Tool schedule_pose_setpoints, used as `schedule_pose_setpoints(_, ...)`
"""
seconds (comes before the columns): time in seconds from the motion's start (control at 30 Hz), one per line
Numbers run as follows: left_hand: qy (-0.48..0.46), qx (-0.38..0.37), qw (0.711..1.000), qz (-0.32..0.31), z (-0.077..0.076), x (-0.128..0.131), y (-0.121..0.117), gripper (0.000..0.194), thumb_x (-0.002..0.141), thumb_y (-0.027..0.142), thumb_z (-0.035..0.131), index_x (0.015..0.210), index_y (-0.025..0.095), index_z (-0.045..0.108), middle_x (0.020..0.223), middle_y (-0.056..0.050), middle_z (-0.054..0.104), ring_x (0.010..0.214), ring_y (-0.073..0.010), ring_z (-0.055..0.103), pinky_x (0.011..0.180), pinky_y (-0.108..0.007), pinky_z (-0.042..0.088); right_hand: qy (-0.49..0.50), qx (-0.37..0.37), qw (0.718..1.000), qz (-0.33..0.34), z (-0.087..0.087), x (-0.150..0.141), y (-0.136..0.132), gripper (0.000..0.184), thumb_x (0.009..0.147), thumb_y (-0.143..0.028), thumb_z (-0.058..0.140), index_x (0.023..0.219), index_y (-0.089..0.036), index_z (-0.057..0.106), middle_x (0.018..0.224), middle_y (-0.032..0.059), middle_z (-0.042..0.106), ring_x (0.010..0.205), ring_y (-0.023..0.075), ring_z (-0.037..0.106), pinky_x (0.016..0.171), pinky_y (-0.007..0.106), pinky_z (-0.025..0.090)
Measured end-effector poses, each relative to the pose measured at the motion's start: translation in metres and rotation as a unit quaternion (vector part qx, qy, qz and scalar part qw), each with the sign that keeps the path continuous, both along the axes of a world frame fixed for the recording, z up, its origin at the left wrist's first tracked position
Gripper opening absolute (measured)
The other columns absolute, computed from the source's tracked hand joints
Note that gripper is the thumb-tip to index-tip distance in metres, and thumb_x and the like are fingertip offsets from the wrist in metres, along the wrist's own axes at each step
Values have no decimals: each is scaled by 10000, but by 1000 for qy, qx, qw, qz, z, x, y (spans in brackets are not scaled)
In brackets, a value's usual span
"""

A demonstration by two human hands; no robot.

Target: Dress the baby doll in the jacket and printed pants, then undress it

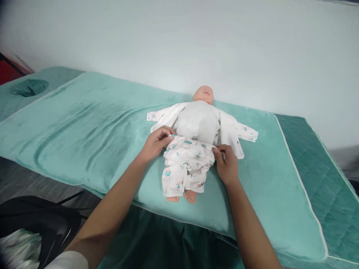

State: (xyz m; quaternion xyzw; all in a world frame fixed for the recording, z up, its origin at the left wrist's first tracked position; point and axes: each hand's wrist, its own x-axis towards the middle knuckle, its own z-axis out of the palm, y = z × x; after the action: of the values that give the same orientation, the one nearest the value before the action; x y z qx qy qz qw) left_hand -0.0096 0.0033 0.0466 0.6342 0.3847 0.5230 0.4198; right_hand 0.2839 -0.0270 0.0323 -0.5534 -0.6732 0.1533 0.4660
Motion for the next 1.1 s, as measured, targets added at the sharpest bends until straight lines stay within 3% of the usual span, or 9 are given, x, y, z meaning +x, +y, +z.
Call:
schedule_pose_setpoints(0.23, 27, 8, 991, 133, -5, 14, 35, 188, 961, 392, 534, 925, 227, 453, 883, -8, 577, 826, -147, 553, 787, -286, 448, 36, -36, 998, -23, 22, -6, 35, 253, 927, -471, 590, 877, -225, 554, 719, -12, 569, 645, 153, 500, 611, 300, 413)
schedule_pose_setpoints(0.4, 32, -1, 979, 203, -8, 17, 54, 190, 969, 392, 520, 923, 240, 417, 867, 3, 510, 806, -145, 515, 758, -274, 434, 23, -8, 999, -34, 32, -6, 65, 212, 922, -431, 581, 865, -233, 532, 734, -15, 545, 668, 153, 489, 639, 305, 409)
schedule_pose_setpoints(0.57, 44, 21, 983, 175, -6, 23, 75, 237, 942, 426, 571, 908, 232, 440, 863, -2, 528, 801, -147, 518, 763, -280, 428, 53, -9, 997, -50, 22, -12, 82, 233, 918, -456, 579, 867, -234, 527, 759, -9, 554, 703, 158, 497, 655, 303, 413)
schedule_pose_setpoints(0.7, 19, -37, 989, 141, -11, 26, 76, 303, 915, 488, 604, 862, 219, 476, 796, 10, 502, 740, -139, 478, 716, -274, 404, 74, -57, 995, -38, 11, -12, 77, 273, 922, -495, 544, 864, -228, 543, 760, -1, 584, 727, 172, 517, 662, 303, 415)
schedule_pose_setpoints(0.9, -5, -104, 990, 99, -9, 15, 53, 368, 947, 512, 541, 762, 198, 492, 767, 18, 479, 749, -130, 450, 698, -256, 374, -41, -160, 985, 41, 15, 0, 59, 311, 940, -458, 465, 825, -203, 602, 721, 17, 626, 688, 175, 497, 631, 305, 380)
schedule_pose_setpoints(1.0, -34, -165, 984, 60, -5, 12, 47, 352, 893, 493, 625, 749, 187, 530, 753, 18, 513, 717, -122, 461, 647, -240, 364, -22, -220, 970, 98, 19, 4, 53, 274, 921, -422, 487, 933, -201, 648, 753, 9, 654, 691, 169, 517, 632, 298, 409)
schedule_pose_setpoints(1.1, -100, -247, 964, 13, -1, 10, 44, 341, 807, 499, 724, 790, 184, 596, 739, 19, 566, 650, -114, 488, 593, -232, 362, 46, -314, 933, 168, 25, 4, 48, 327, 889, -446, 566, 1089, -214, 678, 853, 19, 715, 707, 178, 578, 644, 309, 474)
